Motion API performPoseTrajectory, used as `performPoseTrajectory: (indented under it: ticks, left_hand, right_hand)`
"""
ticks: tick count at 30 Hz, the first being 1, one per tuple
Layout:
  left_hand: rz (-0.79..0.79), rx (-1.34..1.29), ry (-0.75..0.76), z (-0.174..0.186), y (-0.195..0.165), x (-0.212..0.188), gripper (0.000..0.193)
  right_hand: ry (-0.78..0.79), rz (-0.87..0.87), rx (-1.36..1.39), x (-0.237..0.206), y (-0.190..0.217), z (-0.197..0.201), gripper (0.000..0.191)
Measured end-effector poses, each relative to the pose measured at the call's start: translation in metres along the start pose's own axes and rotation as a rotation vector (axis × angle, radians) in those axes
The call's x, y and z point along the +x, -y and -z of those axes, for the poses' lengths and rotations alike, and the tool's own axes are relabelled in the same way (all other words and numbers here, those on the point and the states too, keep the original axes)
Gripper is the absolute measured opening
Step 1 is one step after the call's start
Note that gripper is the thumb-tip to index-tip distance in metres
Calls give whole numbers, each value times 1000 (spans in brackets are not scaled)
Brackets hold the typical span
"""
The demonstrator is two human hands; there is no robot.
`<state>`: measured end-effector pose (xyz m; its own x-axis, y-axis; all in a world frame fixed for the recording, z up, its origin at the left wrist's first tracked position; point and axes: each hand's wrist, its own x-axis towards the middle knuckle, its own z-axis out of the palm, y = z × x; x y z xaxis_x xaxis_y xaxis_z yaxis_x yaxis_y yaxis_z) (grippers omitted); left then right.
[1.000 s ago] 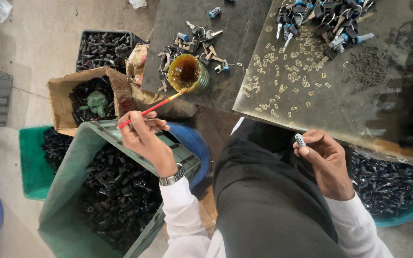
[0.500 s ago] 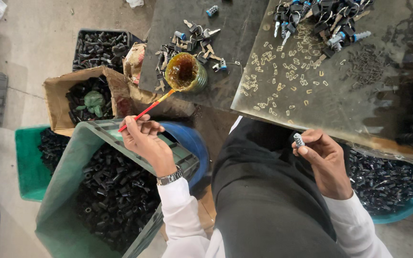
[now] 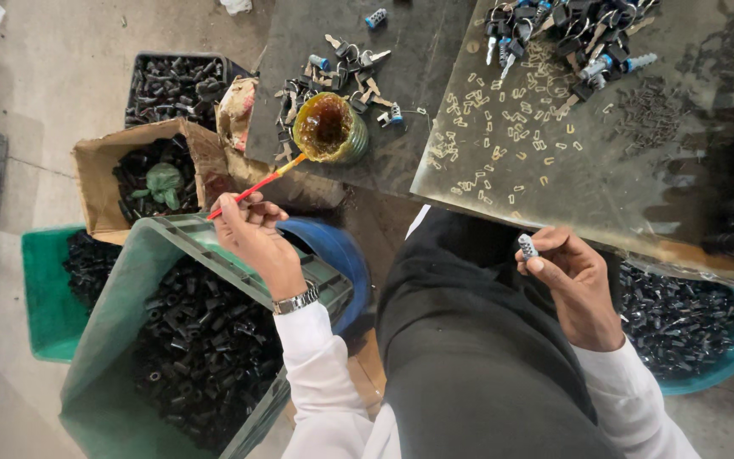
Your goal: The person sits at a workbench holding a small cylindrical component in one hand and a red-handled brush in the other. They dip the brush into a jar of yellow paste and brush the paste onto the component, then set the finished piece on the table and pick up the next one, repeating the cycle.
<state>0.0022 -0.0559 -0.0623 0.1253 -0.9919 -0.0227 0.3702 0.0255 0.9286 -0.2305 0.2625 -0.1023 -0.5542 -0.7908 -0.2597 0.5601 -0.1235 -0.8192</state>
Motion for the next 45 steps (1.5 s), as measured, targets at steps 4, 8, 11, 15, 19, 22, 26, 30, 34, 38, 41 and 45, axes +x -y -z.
performPoseTrajectory:
  ticks: [4,8,11,15,19,22,26,30,34,38,41,45]
  left_hand:
    - [18,11,4,-2,3,-1,24]
    - [32,-17,10,-2,5,-3,22]
    - [31,-1,15,-2,8,-4,23]
    - [42,-18,18,-5,13,-6,23]
    - [57,-16,14,-9,17,-10,21]
    - [67,-16,7,-12,19,-14,20]
    - [81,-40,15,-18,22,-22,18]
    - [83,-6,-4,-23,22,-29,18]
    - [61,-62,56,-23,13,-37,20]
    - [156,-145,149,-31,1,-51,22]
    - [281,-118,249,-46,-4,-76,28]
    - [371,-110,462,-75,-6,-115,26]
  right_hand:
    - [-6,9,17,0,-2,0,17]
    - [-22,0,0,0,-3,-1,16]
    - [-31,-6,-11,0,-4,-1,16]
    - [-30,-18,-20,0,-4,0,15]
    - [-38,-15,-38,0,-4,2,14]
    - [-49,-10,-36,-1,-5,3,14]
    - [-42,-11,-23,-3,-5,7,15]
    - [-41,-15,-26,-3,-6,10,15]
    - [-34,-17,-21,-4,-3,14,15]
    - [-27,-19,-1,-5,3,10,15]
    - [-11,-18,24,-6,8,2,13]
    - [-78,-44,39,-13,19,-8,13]
